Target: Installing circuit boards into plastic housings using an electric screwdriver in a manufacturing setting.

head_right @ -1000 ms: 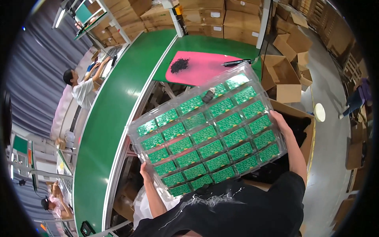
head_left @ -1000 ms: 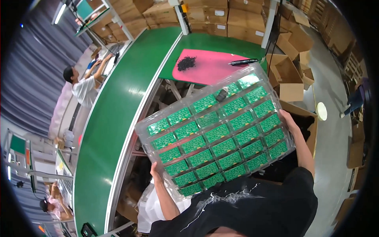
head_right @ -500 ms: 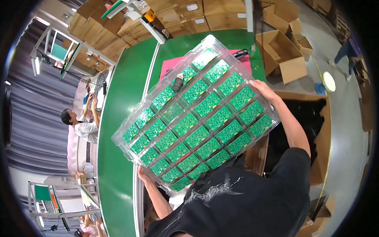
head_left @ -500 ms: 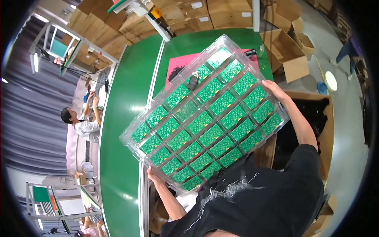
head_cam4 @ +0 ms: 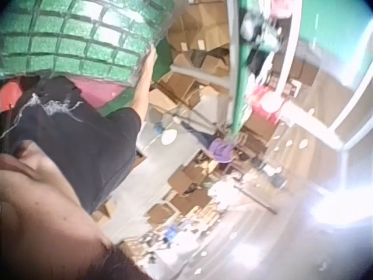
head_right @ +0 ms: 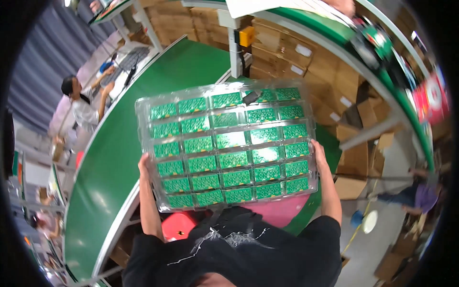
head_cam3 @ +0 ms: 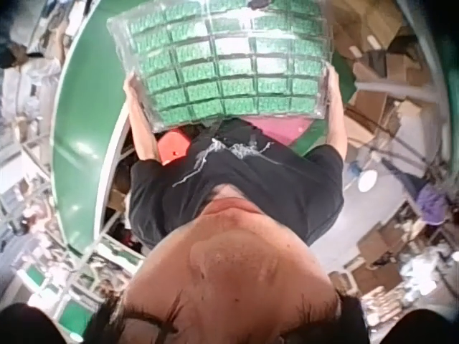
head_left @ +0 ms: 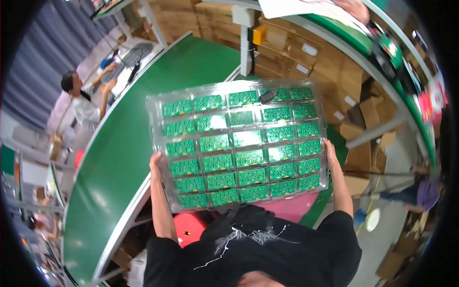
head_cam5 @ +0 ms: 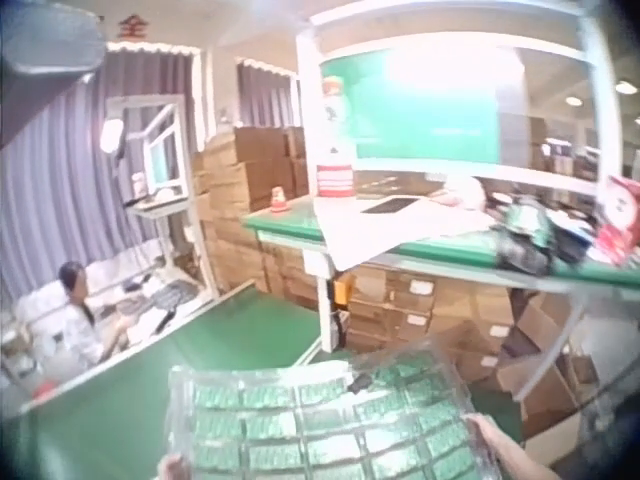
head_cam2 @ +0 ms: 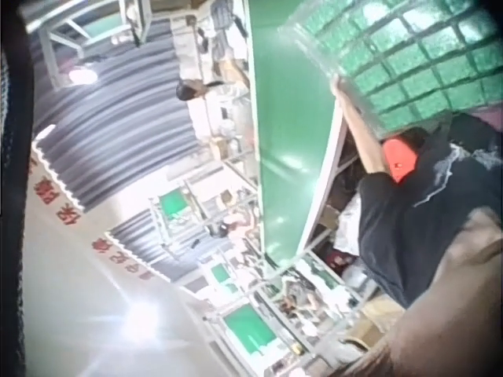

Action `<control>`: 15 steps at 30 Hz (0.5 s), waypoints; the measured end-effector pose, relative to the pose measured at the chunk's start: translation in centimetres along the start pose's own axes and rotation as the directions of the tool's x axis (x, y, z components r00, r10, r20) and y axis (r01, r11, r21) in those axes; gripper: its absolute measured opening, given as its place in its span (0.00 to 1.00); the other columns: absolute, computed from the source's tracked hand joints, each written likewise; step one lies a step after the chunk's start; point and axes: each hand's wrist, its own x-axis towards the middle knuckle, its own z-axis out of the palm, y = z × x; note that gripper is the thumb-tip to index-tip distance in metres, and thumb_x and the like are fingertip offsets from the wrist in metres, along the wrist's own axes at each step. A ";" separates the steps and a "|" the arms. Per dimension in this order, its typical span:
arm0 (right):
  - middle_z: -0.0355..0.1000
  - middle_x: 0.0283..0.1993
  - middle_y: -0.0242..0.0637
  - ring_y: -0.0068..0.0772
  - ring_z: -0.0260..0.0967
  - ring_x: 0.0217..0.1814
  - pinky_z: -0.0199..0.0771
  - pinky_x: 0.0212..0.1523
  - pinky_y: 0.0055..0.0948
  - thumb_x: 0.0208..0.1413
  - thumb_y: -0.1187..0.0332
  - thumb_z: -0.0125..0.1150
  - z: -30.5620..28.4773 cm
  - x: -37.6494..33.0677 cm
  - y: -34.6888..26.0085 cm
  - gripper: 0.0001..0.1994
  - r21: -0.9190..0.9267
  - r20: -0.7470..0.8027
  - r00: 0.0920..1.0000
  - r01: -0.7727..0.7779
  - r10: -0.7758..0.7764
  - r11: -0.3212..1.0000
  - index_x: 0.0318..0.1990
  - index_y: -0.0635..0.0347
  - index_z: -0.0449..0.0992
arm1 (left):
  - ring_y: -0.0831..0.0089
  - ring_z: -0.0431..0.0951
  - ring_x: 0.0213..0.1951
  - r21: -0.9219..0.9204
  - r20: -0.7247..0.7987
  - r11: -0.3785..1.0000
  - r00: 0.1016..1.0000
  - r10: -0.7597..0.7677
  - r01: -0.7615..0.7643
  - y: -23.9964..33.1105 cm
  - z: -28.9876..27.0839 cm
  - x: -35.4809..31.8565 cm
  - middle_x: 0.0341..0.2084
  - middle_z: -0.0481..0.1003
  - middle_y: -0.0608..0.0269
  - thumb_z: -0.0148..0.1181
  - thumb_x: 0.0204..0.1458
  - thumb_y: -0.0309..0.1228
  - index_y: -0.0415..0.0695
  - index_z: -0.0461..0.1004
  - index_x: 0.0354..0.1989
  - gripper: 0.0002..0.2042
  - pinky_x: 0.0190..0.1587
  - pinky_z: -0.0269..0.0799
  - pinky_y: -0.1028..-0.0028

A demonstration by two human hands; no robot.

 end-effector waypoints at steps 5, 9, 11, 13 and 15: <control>0.68 0.54 0.33 0.27 0.65 0.53 0.64 0.53 0.30 0.58 0.49 0.46 -2.7 2.1 2.8 0.26 0.135 0.033 0.996 0.081 -0.086 0.988 0.55 0.60 0.67 | 0.69 0.74 0.38 0.178 0.022 0.984 1.000 -0.001 -0.003 -0.6 0.3 2.5 0.36 0.74 0.62 0.55 0.46 0.44 0.42 0.74 0.39 0.19 0.44 0.69 0.70; 0.64 0.58 0.32 0.31 0.63 0.57 0.62 0.55 0.33 0.58 0.48 0.48 -4.7 -1.0 6.7 0.29 0.209 0.226 0.966 0.074 -0.121 0.975 0.59 0.61 0.63 | 0.70 0.74 0.41 0.131 0.278 0.987 0.952 -0.124 0.090 -3.9 0.0 5.7 0.38 0.75 0.61 0.52 0.48 0.47 0.42 0.73 0.45 0.23 0.45 0.67 0.69; 0.64 0.59 0.32 0.32 0.63 0.56 0.62 0.55 0.34 0.58 0.48 0.48 -7.7 -6.6 12.3 0.29 0.229 0.137 0.991 -0.041 0.010 0.973 0.59 0.60 0.63 | 0.69 0.73 0.45 0.176 0.354 0.969 0.907 -0.227 0.174 -7.0 -0.3 6.2 0.42 0.74 0.57 0.52 0.49 0.47 0.41 0.72 0.48 0.24 0.49 0.66 0.69; 0.64 0.58 0.32 0.33 0.64 0.55 0.63 0.54 0.34 0.58 0.47 0.48 -9.5 -1.3 7.0 0.29 0.204 -0.018 0.999 -0.031 0.035 0.979 0.60 0.57 0.63 | 0.67 0.70 0.50 0.268 0.390 0.962 0.908 -0.152 0.046 -4.6 7.8 12.6 0.47 0.72 0.53 0.54 0.49 0.46 0.40 0.71 0.52 0.26 0.53 0.63 0.69; 0.66 0.56 0.33 0.33 0.65 0.54 0.64 0.53 0.33 0.57 0.46 0.48 -7.7 -3.7 6.9 0.28 0.170 -0.028 0.998 -0.052 0.057 0.984 0.59 0.54 0.64 | 0.62 0.68 0.53 0.369 0.366 0.926 0.904 -0.221 0.077 -6.6 9.0 13.8 0.52 0.69 0.51 0.54 0.47 0.49 0.39 0.70 0.54 0.29 0.56 0.60 0.67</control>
